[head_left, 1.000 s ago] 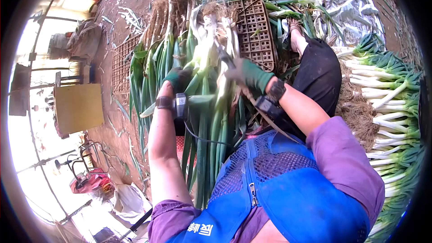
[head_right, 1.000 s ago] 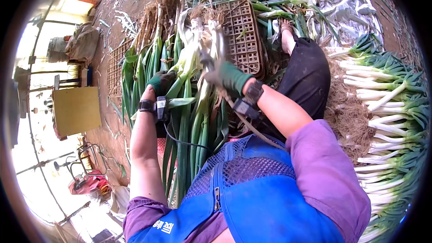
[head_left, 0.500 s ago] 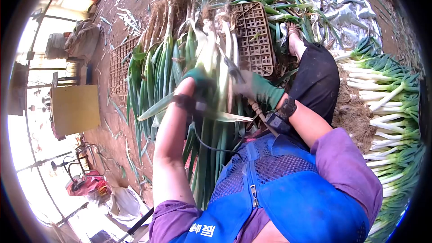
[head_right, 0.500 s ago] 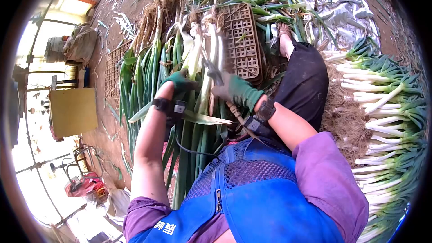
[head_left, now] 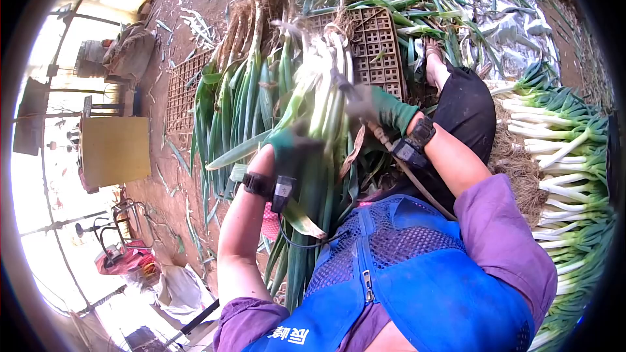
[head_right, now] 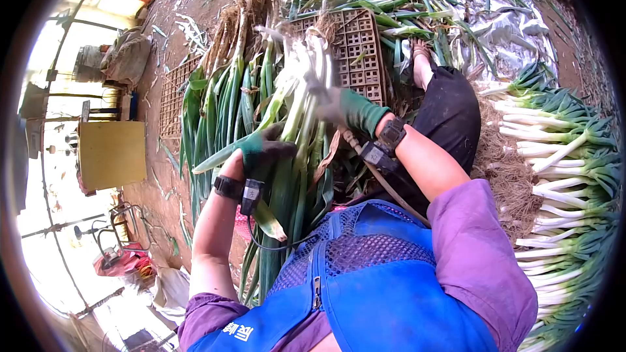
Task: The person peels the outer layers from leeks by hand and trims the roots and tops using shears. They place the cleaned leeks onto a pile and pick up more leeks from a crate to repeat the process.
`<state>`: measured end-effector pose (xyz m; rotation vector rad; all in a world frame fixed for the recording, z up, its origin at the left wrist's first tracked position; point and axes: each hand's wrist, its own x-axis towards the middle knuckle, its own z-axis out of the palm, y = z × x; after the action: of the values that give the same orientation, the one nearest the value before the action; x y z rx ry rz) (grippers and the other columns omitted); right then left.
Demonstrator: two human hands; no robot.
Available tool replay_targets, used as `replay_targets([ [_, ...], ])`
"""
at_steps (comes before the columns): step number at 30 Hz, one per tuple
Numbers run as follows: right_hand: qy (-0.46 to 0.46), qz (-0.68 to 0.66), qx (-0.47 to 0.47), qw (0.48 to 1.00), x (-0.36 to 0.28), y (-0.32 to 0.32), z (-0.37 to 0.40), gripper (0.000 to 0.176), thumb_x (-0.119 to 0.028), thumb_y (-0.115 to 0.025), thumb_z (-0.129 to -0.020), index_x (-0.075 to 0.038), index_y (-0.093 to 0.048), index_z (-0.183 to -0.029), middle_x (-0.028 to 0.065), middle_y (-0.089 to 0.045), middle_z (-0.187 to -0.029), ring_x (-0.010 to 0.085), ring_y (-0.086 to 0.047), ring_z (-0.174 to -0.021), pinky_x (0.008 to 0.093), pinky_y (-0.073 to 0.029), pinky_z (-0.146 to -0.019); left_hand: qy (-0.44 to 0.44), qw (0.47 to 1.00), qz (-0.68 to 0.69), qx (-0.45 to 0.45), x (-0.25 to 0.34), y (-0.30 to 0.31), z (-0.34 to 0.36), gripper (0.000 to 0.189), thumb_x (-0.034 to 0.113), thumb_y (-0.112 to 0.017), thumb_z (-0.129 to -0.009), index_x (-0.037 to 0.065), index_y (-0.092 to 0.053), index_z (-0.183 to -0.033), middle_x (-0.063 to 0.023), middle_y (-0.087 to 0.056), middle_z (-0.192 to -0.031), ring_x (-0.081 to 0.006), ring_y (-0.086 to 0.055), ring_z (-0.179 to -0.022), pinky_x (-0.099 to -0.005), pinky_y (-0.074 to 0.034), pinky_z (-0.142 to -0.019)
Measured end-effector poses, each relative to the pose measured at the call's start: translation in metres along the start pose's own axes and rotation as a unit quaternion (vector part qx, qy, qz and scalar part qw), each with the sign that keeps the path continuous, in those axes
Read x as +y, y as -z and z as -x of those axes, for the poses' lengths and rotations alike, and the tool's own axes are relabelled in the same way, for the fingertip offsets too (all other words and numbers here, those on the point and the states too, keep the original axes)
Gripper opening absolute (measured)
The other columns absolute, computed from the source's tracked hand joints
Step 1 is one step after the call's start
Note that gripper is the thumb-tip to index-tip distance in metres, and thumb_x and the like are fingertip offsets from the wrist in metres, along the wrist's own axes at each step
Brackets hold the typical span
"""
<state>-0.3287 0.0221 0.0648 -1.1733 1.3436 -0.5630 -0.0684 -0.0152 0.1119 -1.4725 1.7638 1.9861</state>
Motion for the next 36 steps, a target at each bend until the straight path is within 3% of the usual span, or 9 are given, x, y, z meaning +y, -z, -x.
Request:
replay_targets([
  [8, -0.027, 0.057, 0.035, 0.997, 0.001, 0.001, 0.004, 0.036, -0.034, -0.065, -0.077, 0.001, -0.065, -0.084, 0.0093, -0.065, -0.074, 0.0202, -0.062, -0.066, 0.0323, -0.051, -0.063, 0.026, 0.999, -0.034, 0.016, -0.007, 0.003, -0.003, 0.066, 0.02, -0.077, -0.079, 0.002, -0.053, -0.138, -0.0077, -0.067, -0.115, -0.0152, -0.062, -0.1, -0.0292, -0.05, -0.089],
  [11, 0.014, 0.085, 0.015, 0.996, 0.002, 0.0, 0.017, 0.05, -0.042, -0.06, -0.078, 0.005, -0.067, -0.092, 0.0203, -0.067, -0.079, 0.0299, -0.065, -0.07, 0.0383, -0.052, -0.069, 0.033, 0.999, -0.005, 0.015, 0.012, -0.003, 0.01, 0.064, 0.022, -0.076, -0.08, 0.002, -0.054, -0.137, -0.0072, -0.067, -0.113, -0.0149, -0.062, -0.098, -0.0288, -0.05, -0.088],
  [15, -0.002, 0.093, 0.015, 0.996, 0.006, 0.001, 0.013, 0.052, -0.044, -0.059, -0.077, 0.005, -0.068, -0.092, 0.0222, -0.068, -0.082, 0.0329, -0.066, -0.074, 0.039, -0.051, -0.074, 0.037, 0.999, -0.002, 0.022, 0.012, -0.005, 0.009, 0.064, 0.022, -0.076, -0.079, 0.003, -0.055, -0.136, -0.0066, -0.068, -0.113, -0.0142, -0.063, -0.098, -0.0284, -0.05, -0.087],
  [18, -0.03, 0.137, -0.032, 0.99, -0.005, -0.003, 0.022, 0.038, -0.031, -0.07, -0.076, -0.001, -0.066, -0.099, 0.0107, -0.068, -0.082, 0.0189, -0.064, -0.075, 0.029, -0.051, -0.068, 0.032, 0.999, -0.025, 0.028, 0.0, 0.0, 0.0, 0.062, 0.02, -0.075, -0.08, 0.002, -0.055, -0.136, -0.0068, -0.067, -0.115, -0.014, -0.063, -0.098, -0.0282, -0.05, -0.088],
  [22, 0.051, -0.058, 0.124, 0.989, 0.025, 0.0, 0.002, 0.053, -0.046, -0.065, -0.083, 0.006, -0.064, -0.098, 0.0178, -0.068, -0.083, 0.0224, -0.067, -0.075, 0.0343, -0.053, -0.069, -0.054, 0.995, 0.085, 0.015, 0.002, -0.003, 0.008, 0.065, 0.017, -0.075, -0.084, 0.0, -0.048, -0.141, -0.007, -0.066, -0.119, -0.013, -0.062, -0.099, -0.0271, -0.05, -0.088],
  [25, 0.005, -0.037, 0.136, 0.99, 0.016, 0.013, 0.03, 0.048, -0.042, -0.068, -0.082, 0.004, -0.061, -0.095, 0.0117, -0.065, -0.076, 0.0194, -0.065, -0.068, 0.0323, -0.052, -0.062, -0.135, 0.99, 0.039, 0.024, 0.014, -0.013, 0.007, 0.074, 0.018, -0.077, -0.084, 0.0, -0.041, -0.146, -0.01, -0.063, -0.125, -0.0159, -0.059, -0.11, -0.0301, -0.049, -0.094],
  [31, -0.062, -0.082, 0.135, 0.985, 0.058, 0.016, 0.032, 0.035, -0.032, -0.069, -0.08, 0.0, -0.06, -0.094, 0.007, -0.062, -0.074, 0.0162, -0.059, -0.059, 0.0309, -0.048, -0.055, -0.02, 0.976, -0.214, 0.032, 0.006, 0.011, -0.049, 0.09, 0.041, -0.08, -0.079, -0.003, -0.04, -0.146, -0.0174, -0.058, -0.135, -0.0219, -0.059, -0.116, -0.0321, -0.045, -0.103],
  [33, -0.055, -0.092, 0.161, 0.981, 0.061, 0.018, 0.041, 0.033, -0.03, -0.069, -0.081, -0.001, -0.06, -0.093, 0.0061, -0.062, -0.073, 0.0158, -0.058, -0.06, 0.0305, -0.048, -0.056, 0.021, 0.985, -0.169, 0.024, 0.023, 0.03, -0.044, 0.067, 0.047, -0.077, -0.082, -0.003, -0.063, -0.125, -0.0122, -0.07, -0.112, -0.0214, -0.066, -0.099, -0.0318, -0.051, -0.093],
  [36, -0.077, -0.108, 0.189, 0.973, 0.079, 0.022, 0.029, 0.034, -0.029, -0.07, -0.083, 0.001, -0.062, -0.096, 0.0055, -0.063, -0.074, 0.0146, -0.058, -0.064, 0.0304, -0.048, -0.059, -0.023, 0.99, -0.007, 0.14, 0.033, 0.087, -0.063, 0.046, 0.039, -0.074, -0.087, -0.001, -0.069, -0.109, -0.0029, -0.069, -0.086, -0.0109, -0.062, -0.075, -0.025, -0.052, -0.069],
])
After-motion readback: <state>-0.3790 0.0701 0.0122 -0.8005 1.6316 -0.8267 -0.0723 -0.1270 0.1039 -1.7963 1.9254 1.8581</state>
